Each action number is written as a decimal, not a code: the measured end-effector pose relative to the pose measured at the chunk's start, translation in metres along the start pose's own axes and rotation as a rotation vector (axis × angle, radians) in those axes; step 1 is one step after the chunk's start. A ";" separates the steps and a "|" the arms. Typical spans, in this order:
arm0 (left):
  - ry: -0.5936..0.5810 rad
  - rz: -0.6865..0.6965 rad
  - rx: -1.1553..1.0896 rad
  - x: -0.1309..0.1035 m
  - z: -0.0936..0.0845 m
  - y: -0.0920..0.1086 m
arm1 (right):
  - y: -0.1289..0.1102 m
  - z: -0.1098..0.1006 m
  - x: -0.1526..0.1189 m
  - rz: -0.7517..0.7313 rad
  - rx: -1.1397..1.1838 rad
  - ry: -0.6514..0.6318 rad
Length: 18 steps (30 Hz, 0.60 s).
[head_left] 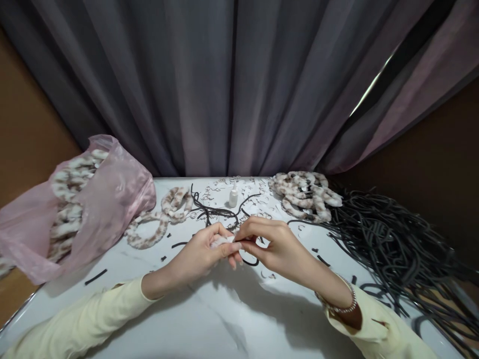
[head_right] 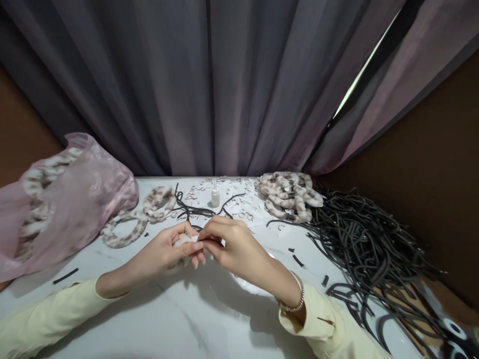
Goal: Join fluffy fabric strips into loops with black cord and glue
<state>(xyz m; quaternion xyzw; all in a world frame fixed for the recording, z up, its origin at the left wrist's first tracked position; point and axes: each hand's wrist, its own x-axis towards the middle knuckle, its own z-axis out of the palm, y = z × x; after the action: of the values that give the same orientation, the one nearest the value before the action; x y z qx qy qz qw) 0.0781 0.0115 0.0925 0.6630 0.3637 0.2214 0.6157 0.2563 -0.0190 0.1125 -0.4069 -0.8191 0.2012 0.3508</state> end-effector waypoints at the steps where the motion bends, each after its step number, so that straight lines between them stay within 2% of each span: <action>1: 0.014 0.023 0.038 0.000 0.001 -0.002 | 0.000 -0.001 0.000 0.010 0.002 -0.008; 7: 0.108 0.159 0.272 -0.002 0.002 -0.011 | 0.003 -0.009 -0.002 0.021 -0.027 -0.110; 10: 0.118 0.211 0.416 -0.004 -0.001 -0.011 | 0.004 -0.012 -0.005 -0.063 -0.167 -0.072; 14: 0.073 0.350 0.595 -0.007 -0.003 -0.013 | 0.001 -0.010 -0.007 -0.235 -0.404 0.027; 18: 0.056 0.501 0.734 -0.010 -0.003 -0.016 | 0.000 -0.005 -0.005 -0.321 -0.454 0.056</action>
<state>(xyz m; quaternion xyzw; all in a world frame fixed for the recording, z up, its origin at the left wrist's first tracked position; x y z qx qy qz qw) 0.0660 0.0052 0.0789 0.8990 0.2630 0.2378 0.2571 0.2622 -0.0227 0.1133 -0.3455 -0.8872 -0.0571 0.3004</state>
